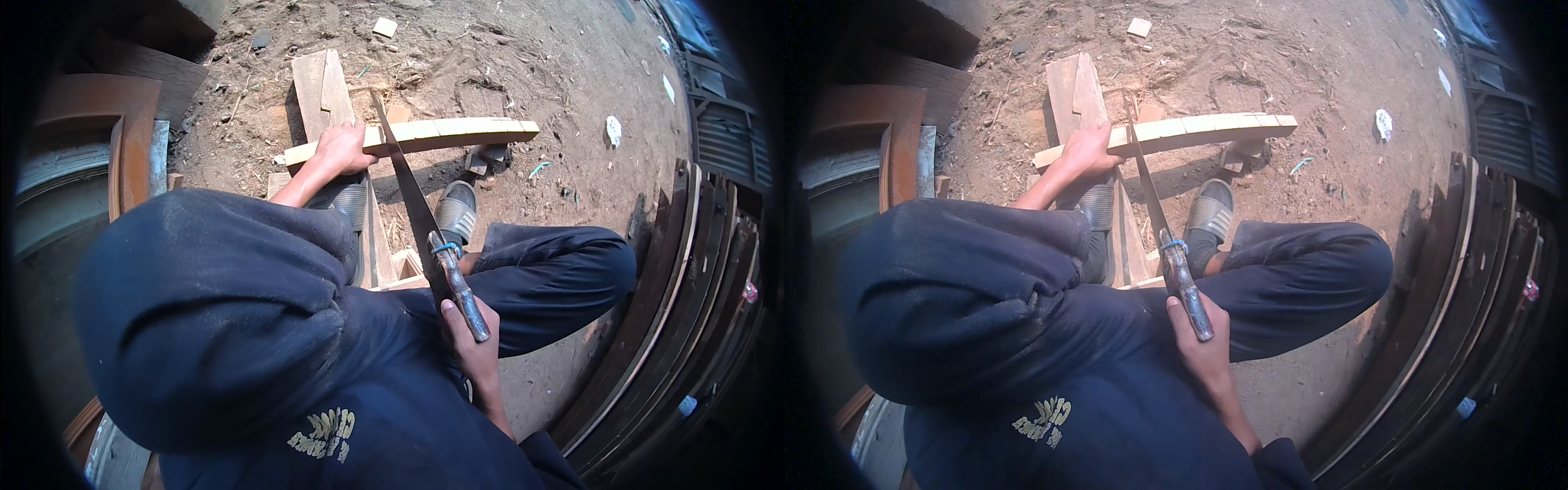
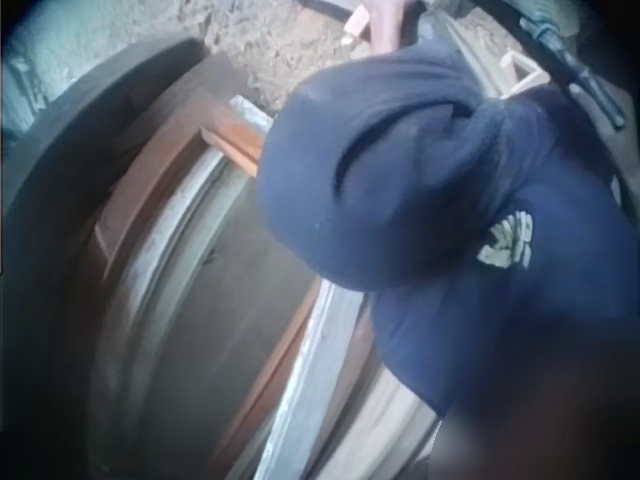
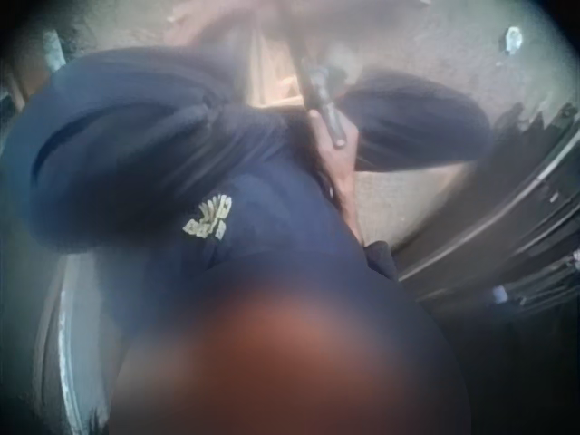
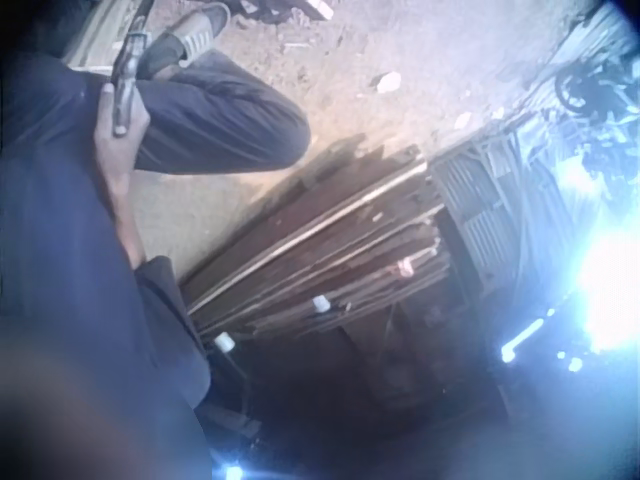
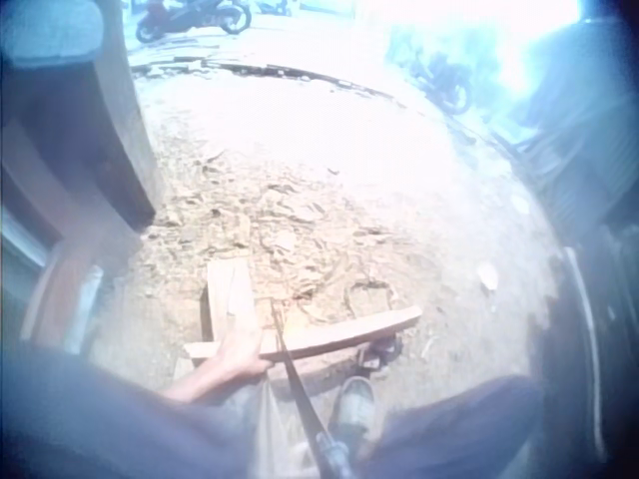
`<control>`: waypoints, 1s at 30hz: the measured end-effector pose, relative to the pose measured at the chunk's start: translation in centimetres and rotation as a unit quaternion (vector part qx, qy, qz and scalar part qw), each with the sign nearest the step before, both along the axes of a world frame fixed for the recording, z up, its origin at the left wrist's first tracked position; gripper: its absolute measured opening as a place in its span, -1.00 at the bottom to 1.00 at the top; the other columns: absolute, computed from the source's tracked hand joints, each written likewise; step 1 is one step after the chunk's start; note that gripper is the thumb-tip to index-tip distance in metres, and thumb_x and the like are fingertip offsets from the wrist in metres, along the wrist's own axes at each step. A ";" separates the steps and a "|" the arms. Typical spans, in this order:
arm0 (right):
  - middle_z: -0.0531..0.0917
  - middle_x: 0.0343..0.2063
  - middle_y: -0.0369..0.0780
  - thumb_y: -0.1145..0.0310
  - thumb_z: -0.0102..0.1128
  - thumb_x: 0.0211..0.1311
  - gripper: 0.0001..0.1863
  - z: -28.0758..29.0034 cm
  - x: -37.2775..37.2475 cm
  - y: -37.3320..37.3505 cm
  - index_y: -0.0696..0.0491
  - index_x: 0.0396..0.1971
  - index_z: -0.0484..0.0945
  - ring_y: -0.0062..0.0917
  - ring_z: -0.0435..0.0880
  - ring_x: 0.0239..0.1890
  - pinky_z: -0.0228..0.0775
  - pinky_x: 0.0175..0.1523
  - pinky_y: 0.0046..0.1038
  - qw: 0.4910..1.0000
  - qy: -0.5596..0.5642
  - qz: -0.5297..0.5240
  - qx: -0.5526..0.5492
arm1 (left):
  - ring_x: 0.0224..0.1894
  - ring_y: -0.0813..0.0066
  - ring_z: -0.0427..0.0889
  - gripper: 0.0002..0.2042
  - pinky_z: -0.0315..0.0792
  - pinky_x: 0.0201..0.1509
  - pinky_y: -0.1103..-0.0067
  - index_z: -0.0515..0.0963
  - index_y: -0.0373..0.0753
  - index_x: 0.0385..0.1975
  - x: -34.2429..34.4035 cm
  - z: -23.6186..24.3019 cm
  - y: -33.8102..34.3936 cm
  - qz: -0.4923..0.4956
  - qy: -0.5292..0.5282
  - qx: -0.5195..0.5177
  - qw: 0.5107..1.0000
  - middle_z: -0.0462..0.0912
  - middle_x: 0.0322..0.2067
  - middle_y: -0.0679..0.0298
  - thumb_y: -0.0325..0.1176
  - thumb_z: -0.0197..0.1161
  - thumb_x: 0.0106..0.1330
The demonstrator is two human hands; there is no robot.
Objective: The person sits on the ground and uses a hand saw to cut a small wooden plank that is supported between their legs. They hold the wood steady with one hand and saw back and forth with the other.
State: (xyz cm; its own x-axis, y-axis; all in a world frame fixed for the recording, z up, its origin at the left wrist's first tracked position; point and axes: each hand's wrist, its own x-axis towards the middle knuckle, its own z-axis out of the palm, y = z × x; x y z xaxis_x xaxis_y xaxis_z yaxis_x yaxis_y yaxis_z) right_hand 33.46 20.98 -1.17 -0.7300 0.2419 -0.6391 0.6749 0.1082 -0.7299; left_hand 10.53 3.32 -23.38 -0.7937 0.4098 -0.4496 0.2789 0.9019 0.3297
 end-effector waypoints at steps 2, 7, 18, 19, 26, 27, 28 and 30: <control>0.34 -0.71 -0.41 0.42 0.12 0.26 -0.78 0.5 -0.1 0.1 0.19 -0.55 0.42 -0.79 0.22 -0.60 0.09 -0.53 -0.60 1.000 -0.008 -0.003 -0.002 | -0.15 0.01 0.63 -0.36 0.51 -0.05 0.29 0.43 -0.43 -0.09 -0.1 -0.6 0.1 -0.005 0.003 0.005 1.000 0.60 -0.24 -0.09 -0.01 0.34 -0.04; 0.35 -0.71 -0.43 0.42 0.12 0.27 -0.78 -0.2 -1.0 1.9 0.17 -0.55 0.41 -0.81 0.24 -0.64 0.08 -0.55 -0.63 0.998 -0.010 -0.038 -0.044 | -0.02 0.02 0.54 -0.38 0.45 0.05 0.30 0.44 -0.43 -0.10 -0.4 0.9 1.2 -0.016 -0.008 0.007 1.000 0.57 -0.17 -0.13 -0.01 0.34 -0.01; 0.32 -0.74 -0.42 0.41 0.06 0.28 -0.81 0.6 -5.4 6.5 0.11 -0.53 0.36 -0.81 0.20 -0.75 0.05 -0.67 -0.68 0.998 0.025 0.029 -0.042 | 0.05 0.03 0.48 -0.37 0.41 0.10 0.30 0.45 -0.42 -0.08 0.0 0.1 0.5 0.005 0.013 0.012 1.000 0.54 -0.13 -0.13 0.00 0.35 -0.01; 0.29 -0.76 -0.41 0.42 0.05 0.28 -0.80 0.5 -5.0 6.8 0.10 -0.53 0.32 -0.80 0.17 -0.79 0.05 -0.70 -0.67 0.998 0.027 0.035 -0.040 | 0.06 0.04 0.47 -0.37 0.41 0.10 0.30 0.45 -0.42 -0.08 0.0 0.2 0.3 0.010 0.007 0.006 1.000 0.54 -0.12 -0.13 0.00 0.35 -0.01; 0.42 -0.68 -0.40 0.37 0.16 0.26 -0.82 1.2 0.7 3.5 0.16 -0.45 0.46 -0.81 0.32 -0.68 0.12 -0.60 -0.68 0.996 -0.017 -0.072 -0.053 | 0.12 0.03 0.39 -0.34 0.34 0.16 0.27 0.39 -0.41 -0.02 0.8 0.1 0.1 0.027 0.045 0.039 0.998 0.44 -0.01 -0.10 0.01 0.33 0.01; 0.41 -0.68 -0.40 0.36 0.17 0.25 -0.81 1.7 1.7 3.5 0.16 -0.47 0.46 -0.80 0.31 -0.67 0.12 -0.59 -0.68 0.994 -0.021 -0.096 -0.055 | 0.12 0.03 0.40 -0.33 0.34 0.16 0.28 0.38 -0.38 0.00 1.0 -0.2 -0.1 0.033 0.046 0.051 0.997 0.45 -0.03 -0.09 0.02 0.33 0.01; 0.41 -0.68 -0.40 0.36 0.18 0.23 -0.80 2.3 3.3 3.7 0.16 -0.49 0.46 -0.79 0.32 -0.66 0.13 -0.57 -0.66 0.995 -0.021 -0.088 -0.039 | 0.12 0.04 0.40 -0.33 0.34 0.16 0.27 0.38 -0.37 0.01 1.0 0.0 0.0 0.033 0.032 0.051 0.998 0.45 -0.03 -0.09 0.03 0.32 0.01; 0.41 -0.67 -0.39 0.37 0.18 0.21 -0.79 3.3 6.0 4.1 0.16 -0.52 0.45 -0.77 0.32 -0.64 0.14 -0.55 -0.63 0.996 -0.023 -0.082 -0.004 | 0.11 0.05 0.41 -0.32 0.34 0.15 0.27 0.37 -0.37 0.02 0.7 0.4 0.3 0.024 0.025 0.049 0.998 0.46 -0.04 -0.09 0.03 0.32 0.02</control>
State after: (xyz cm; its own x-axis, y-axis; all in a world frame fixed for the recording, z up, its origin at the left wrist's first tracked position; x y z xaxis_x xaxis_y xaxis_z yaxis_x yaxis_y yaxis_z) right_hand 39.47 25.06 2.15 -0.6513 0.3514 -0.6726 0.7151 -0.0122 -0.6989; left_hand 11.26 3.60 -23.00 -0.8333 0.4115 -0.3691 0.2546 0.8784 0.4044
